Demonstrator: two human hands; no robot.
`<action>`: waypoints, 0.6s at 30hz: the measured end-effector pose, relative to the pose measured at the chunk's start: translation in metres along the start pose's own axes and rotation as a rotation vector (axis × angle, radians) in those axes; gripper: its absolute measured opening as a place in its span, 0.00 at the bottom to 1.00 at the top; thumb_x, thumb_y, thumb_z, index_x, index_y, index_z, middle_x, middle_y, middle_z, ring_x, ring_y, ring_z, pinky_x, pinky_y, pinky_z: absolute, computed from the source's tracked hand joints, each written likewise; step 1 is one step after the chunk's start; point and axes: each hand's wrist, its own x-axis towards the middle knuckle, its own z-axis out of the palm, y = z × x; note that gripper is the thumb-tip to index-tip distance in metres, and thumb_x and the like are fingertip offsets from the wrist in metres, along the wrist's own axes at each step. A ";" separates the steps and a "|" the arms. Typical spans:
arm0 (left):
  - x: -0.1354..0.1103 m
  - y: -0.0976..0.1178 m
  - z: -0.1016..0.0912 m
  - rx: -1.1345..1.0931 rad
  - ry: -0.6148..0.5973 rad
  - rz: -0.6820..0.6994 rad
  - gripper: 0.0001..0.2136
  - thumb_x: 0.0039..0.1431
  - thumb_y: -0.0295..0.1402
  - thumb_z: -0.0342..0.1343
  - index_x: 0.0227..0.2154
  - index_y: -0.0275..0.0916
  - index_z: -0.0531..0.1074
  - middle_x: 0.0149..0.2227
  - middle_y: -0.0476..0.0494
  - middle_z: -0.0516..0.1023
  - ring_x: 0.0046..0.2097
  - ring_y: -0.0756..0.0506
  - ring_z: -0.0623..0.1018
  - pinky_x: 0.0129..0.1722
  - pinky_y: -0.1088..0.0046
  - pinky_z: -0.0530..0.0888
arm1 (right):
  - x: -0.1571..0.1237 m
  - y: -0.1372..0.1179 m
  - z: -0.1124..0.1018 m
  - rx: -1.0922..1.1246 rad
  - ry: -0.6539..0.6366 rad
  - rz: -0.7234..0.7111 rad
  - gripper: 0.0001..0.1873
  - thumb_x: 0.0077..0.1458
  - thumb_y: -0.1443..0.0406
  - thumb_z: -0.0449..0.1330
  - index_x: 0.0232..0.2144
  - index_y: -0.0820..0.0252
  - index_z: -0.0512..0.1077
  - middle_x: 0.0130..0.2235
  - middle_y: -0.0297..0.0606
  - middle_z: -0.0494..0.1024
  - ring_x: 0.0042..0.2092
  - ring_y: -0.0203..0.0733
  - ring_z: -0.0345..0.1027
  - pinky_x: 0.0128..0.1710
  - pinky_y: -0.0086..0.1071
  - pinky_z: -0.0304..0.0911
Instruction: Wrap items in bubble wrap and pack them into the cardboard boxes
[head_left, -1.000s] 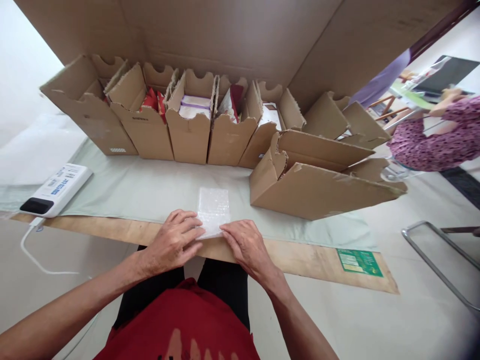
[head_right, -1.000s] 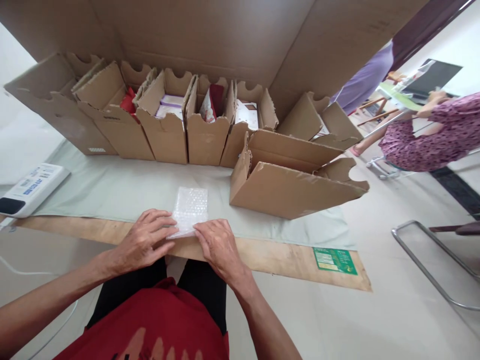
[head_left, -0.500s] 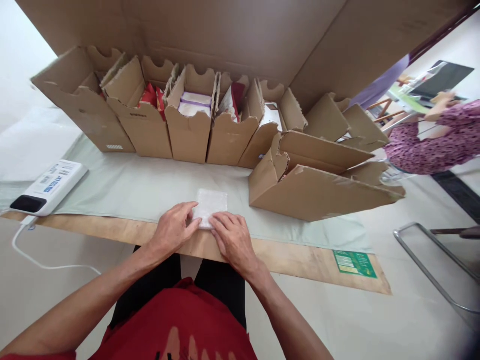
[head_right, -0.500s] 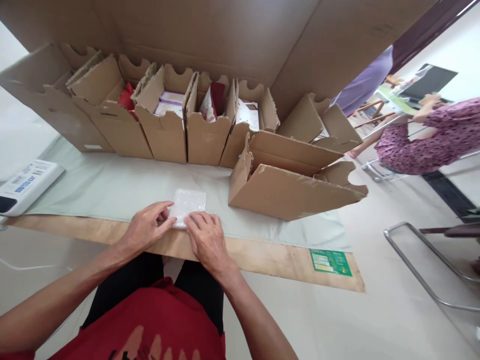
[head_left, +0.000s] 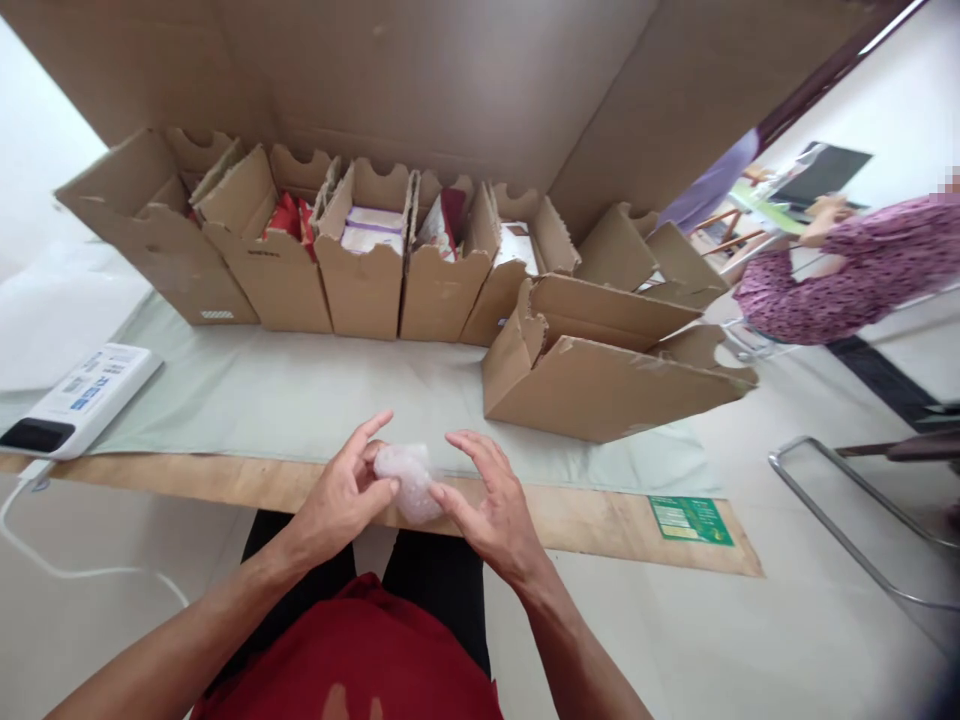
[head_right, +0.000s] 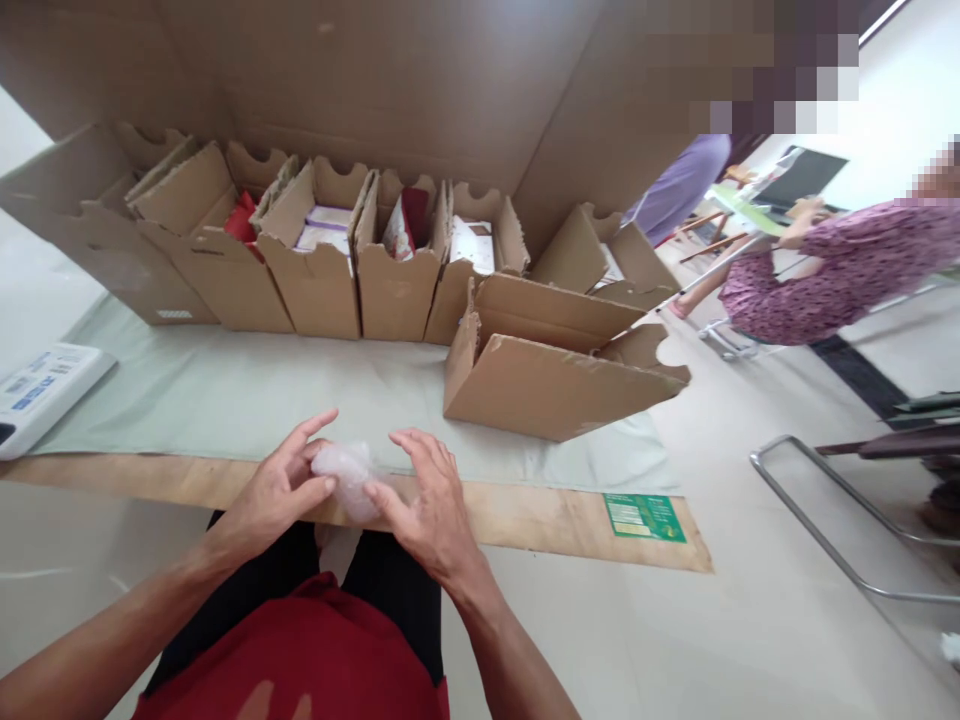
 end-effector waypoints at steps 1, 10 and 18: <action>-0.001 0.004 0.002 0.064 -0.054 0.045 0.35 0.58 0.29 0.55 0.68 0.40 0.53 0.40 0.47 0.76 0.42 0.47 0.79 0.46 0.68 0.76 | -0.002 -0.003 -0.009 -0.008 -0.026 -0.019 0.31 0.57 0.56 0.66 0.61 0.54 0.67 0.60 0.48 0.73 0.61 0.54 0.67 0.59 0.48 0.64; 0.016 0.038 0.041 0.520 -0.273 0.554 0.37 0.61 0.24 0.54 0.70 0.50 0.50 0.44 0.48 0.81 0.45 0.47 0.81 0.50 0.67 0.78 | -0.008 -0.035 -0.077 -0.381 -0.199 -0.165 0.05 0.60 0.71 0.58 0.36 0.56 0.72 0.33 0.36 0.79 0.35 0.43 0.72 0.38 0.36 0.66; 0.090 0.109 0.074 0.612 0.016 0.852 0.28 0.64 0.31 0.57 0.65 0.42 0.60 0.58 0.37 0.74 0.40 0.48 0.79 0.42 0.69 0.79 | 0.027 -0.047 -0.220 -0.462 0.462 -0.179 0.08 0.56 0.61 0.66 0.40 0.50 0.74 0.35 0.34 0.79 0.30 0.39 0.70 0.27 0.31 0.63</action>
